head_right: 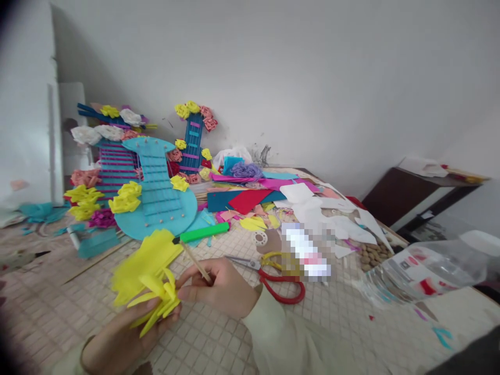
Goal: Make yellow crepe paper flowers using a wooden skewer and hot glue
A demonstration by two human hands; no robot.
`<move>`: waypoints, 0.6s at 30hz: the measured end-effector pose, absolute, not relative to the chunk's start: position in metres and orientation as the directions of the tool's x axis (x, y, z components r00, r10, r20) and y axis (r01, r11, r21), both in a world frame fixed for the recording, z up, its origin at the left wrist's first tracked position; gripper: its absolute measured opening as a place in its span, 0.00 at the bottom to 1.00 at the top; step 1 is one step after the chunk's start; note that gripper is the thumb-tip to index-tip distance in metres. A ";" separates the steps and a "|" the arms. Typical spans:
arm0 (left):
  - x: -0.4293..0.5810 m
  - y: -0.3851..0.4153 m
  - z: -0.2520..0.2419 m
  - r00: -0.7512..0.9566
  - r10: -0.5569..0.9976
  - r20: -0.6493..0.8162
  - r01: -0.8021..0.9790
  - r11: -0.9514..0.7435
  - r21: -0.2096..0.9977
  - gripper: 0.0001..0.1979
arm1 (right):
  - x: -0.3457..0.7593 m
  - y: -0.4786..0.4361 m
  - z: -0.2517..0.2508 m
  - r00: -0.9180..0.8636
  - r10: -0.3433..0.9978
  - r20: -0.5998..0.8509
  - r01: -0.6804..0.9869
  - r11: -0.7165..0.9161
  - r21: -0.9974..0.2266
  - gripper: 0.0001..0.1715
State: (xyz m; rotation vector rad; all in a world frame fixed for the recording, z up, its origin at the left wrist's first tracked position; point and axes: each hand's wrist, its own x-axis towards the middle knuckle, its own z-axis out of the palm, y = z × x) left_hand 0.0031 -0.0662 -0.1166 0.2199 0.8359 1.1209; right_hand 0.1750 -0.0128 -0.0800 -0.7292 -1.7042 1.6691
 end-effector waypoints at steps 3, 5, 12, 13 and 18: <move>0.004 -0.069 -0.110 0.197 0.844 -0.498 -0.688 0.481 0.543 0.08 | 0.173 -0.014 -0.081 -0.664 0.746 0.048 -0.047 0.022 -0.999 0.14; 0.005 -0.071 -0.106 0.211 0.835 -0.508 -0.675 0.500 0.542 0.07 | 0.173 -0.015 -0.081 -0.668 0.743 0.029 -0.032 0.011 -0.999 0.15; 0.006 -0.075 -0.095 0.249 0.837 -0.488 -0.645 0.519 0.561 0.11 | 0.172 -0.019 -0.077 -0.716 0.697 0.024 -0.019 0.015 -1.000 0.15; 0.007 -0.076 -0.094 0.242 0.838 -0.490 -0.647 0.516 0.561 0.12 | 0.172 -0.020 -0.077 -0.722 0.691 0.032 -0.013 0.033 -0.999 0.15; 0.013 -0.081 -0.096 0.064 0.886 -0.460 -0.615 0.398 0.681 0.10 | 0.174 -0.021 -0.078 -0.710 0.697 0.099 0.052 0.192 -0.980 0.11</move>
